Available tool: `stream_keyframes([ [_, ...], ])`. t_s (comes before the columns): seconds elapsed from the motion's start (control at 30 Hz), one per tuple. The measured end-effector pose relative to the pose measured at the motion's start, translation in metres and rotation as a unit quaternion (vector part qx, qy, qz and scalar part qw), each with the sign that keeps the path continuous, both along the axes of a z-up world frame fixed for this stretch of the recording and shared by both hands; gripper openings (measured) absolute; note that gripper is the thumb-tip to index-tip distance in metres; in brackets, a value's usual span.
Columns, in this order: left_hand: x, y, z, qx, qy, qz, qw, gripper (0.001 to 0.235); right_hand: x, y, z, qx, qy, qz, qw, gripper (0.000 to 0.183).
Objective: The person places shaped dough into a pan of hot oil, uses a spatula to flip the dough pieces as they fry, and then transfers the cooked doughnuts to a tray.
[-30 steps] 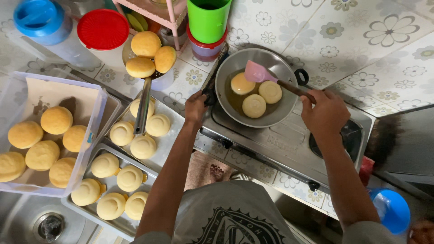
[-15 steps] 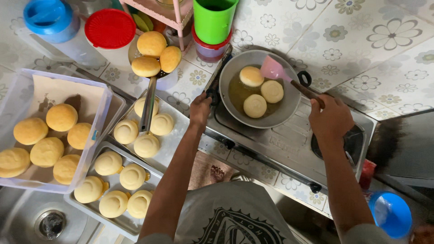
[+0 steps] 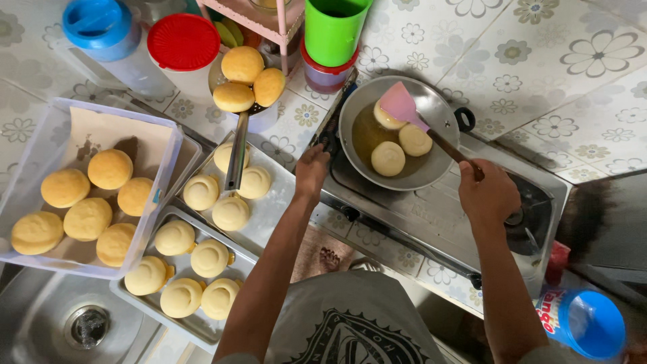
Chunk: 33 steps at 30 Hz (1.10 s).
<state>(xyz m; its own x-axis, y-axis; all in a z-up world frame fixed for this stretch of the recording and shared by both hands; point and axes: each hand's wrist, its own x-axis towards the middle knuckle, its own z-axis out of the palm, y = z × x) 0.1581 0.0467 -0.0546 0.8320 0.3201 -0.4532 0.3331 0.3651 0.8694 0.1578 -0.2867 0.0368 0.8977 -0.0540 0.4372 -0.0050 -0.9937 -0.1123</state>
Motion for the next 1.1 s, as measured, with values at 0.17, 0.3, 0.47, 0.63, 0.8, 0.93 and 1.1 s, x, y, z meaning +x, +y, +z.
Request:
stream_keyframes([
  [0.17,-0.015,0.001,0.019,-0.017,-0.026,-0.011,0.999,0.060,0.003,-0.008,-0.017,-0.018,0.018,-0.015,1.000,0.031],
  [0.3,-0.013,0.003,0.006,-0.002,-0.012,-0.033,0.999,0.052,-0.004,-0.002,-0.014,-0.007,0.002,-0.015,1.000,0.029],
  [0.47,-0.026,0.005,0.021,0.000,-0.013,-0.044,0.999,0.049,-0.018,0.014,0.007,0.018,0.052,-0.036,0.998,0.031],
  [0.63,0.000,0.001,0.027,0.015,-0.041,0.001,0.999,0.034,-0.011,-0.002,-0.010,0.060,0.071,-0.051,0.994,0.038],
  [0.8,0.051,0.007,0.077,-0.008,-0.099,0.065,0.993,0.023,-0.023,0.028,0.032,0.101,0.124,-0.066,0.985,0.044],
  [0.93,0.108,0.020,0.097,0.110,-0.120,0.059,0.985,0.028,-0.026,0.053,0.056,0.071,0.145,-0.104,0.981,0.045],
  [1.1,0.192,0.047,0.099,0.256,-0.038,0.058,0.964,0.032,-0.019,0.074,0.083,0.075,0.139,-0.127,0.979,0.042],
])
